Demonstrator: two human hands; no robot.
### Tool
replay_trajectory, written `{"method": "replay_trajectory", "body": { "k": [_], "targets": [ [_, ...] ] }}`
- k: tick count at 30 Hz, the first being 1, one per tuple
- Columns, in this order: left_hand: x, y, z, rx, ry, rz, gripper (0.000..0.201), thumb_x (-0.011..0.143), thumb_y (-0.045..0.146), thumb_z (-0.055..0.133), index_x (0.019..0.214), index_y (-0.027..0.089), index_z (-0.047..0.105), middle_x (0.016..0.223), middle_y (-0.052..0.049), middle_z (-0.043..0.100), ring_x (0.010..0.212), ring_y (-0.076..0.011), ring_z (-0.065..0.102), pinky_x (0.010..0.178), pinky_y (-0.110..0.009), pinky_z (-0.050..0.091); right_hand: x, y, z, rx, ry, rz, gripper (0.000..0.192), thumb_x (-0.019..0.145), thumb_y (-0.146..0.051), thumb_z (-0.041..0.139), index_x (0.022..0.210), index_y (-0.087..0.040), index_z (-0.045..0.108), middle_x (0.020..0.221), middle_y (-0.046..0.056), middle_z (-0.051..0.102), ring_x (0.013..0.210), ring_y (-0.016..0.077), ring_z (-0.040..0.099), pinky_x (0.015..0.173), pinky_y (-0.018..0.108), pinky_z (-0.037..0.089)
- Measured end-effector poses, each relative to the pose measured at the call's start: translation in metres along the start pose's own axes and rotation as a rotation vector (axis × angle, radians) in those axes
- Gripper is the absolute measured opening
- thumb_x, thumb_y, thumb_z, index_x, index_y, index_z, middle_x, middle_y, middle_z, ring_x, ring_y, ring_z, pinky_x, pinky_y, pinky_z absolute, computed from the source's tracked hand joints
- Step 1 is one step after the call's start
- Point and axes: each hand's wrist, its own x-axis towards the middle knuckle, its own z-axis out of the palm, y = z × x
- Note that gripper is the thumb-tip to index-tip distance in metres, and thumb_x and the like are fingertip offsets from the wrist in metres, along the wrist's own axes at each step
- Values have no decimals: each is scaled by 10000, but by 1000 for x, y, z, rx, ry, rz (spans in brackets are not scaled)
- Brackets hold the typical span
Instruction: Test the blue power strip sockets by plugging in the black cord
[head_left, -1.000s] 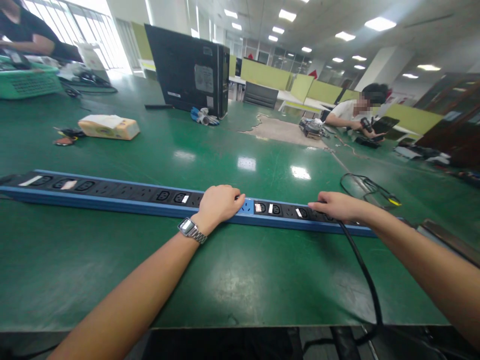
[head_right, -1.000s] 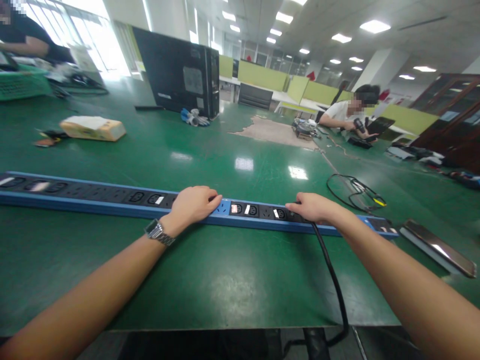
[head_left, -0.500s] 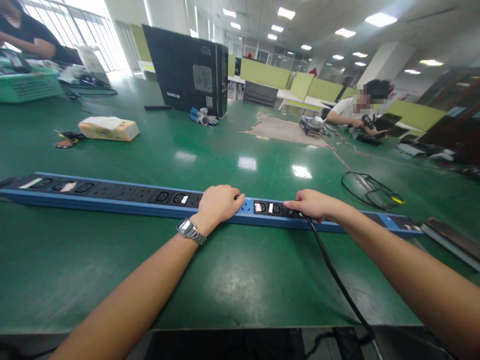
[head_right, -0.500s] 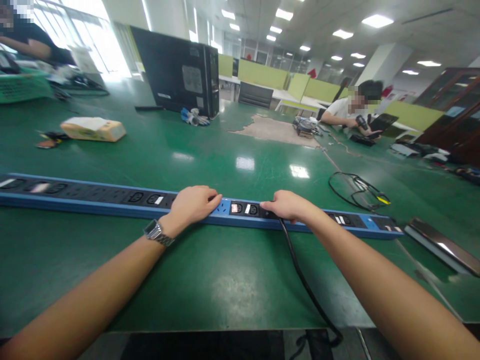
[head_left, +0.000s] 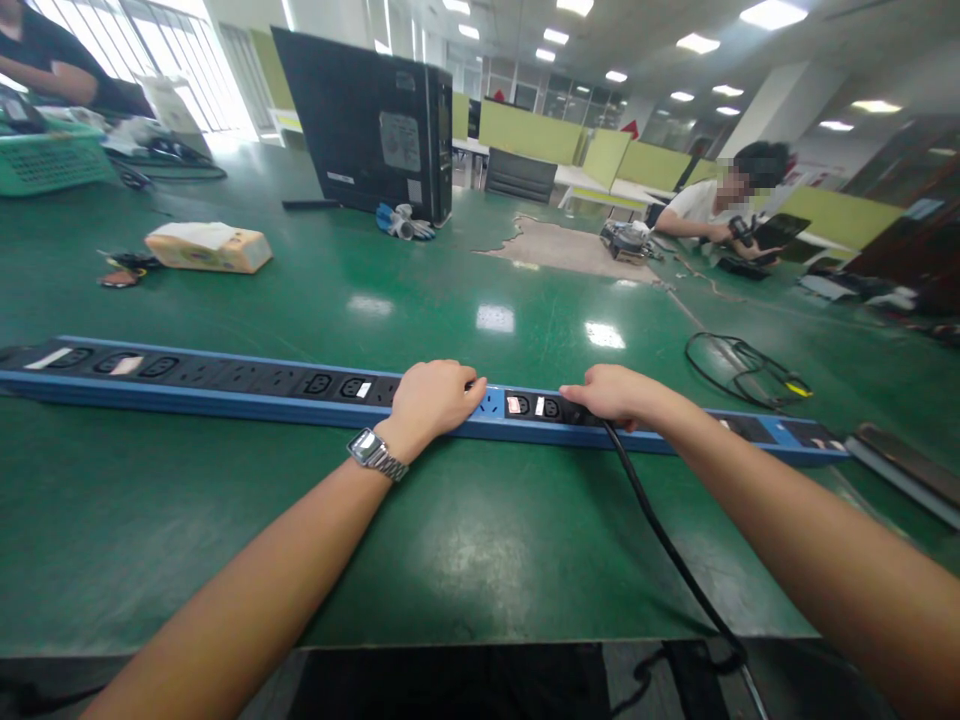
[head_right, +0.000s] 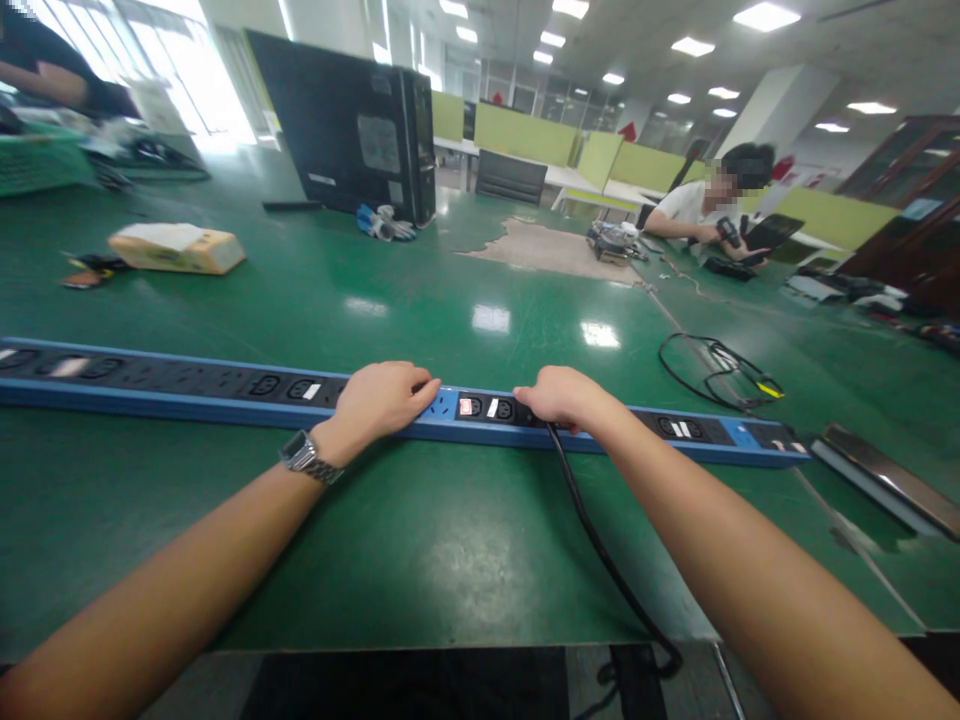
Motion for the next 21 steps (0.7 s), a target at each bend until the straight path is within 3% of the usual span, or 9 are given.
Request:
{"method": "replay_trajectory", "body": {
  "k": [7, 10, 14, 18, 21],
  "targets": [
    [1, -1, 2, 9, 21, 21, 521, 927, 471, 298, 797, 205, 727, 861, -95, 723, 802, -237, 662, 660, -311, 434, -3, 0, 5, 82, -2, 28, 621, 898, -598, 374, 998, -61, 668, 706, 146, 675, 495, 199, 615, 475, 299, 482],
    [1, -1, 2, 14, 16, 8, 520, 925, 471, 297, 814, 203, 728, 874, -97, 726, 816, -232, 663, 674, -306, 437, -9, -4, 12, -30, 95, 9, 631, 912, -577, 344, 1038, -56, 676, 908, 217, 704, 717, 251, 692, 622, 314, 522],
    [0, 0, 2, 16, 14, 6, 518, 926, 468, 295, 811, 203, 725, 873, -94, 726, 811, -228, 662, 674, -304, 438, -18, -13, 20, -189, 219, 15, 624, 917, -559, 326, 1132, -86, 671, 1136, 243, 663, 1037, 310, 646, 825, 383, 504],
    [-1, -2, 2, 9, 26, 19, 512, 928, 466, 299, 815, 207, 726, 871, -91, 722, 809, -229, 659, 676, -305, 437, -20, -16, 17, -225, 210, -8, 646, 917, -579, 301, 1141, -96, 668, 1156, 241, 654, 1051, 327, 635, 831, 413, 491],
    [-1, -2, 1, -1, 28, 26, 506, 928, 467, 303, 812, 208, 722, 863, -90, 719, 804, -226, 656, 662, -302, 429, -12, -7, 10, -175, 186, -15, 746, 864, -712, 289, 1068, -115, 688, 1135, 225, 664, 1043, 329, 632, 827, 408, 480]
  ]
}}
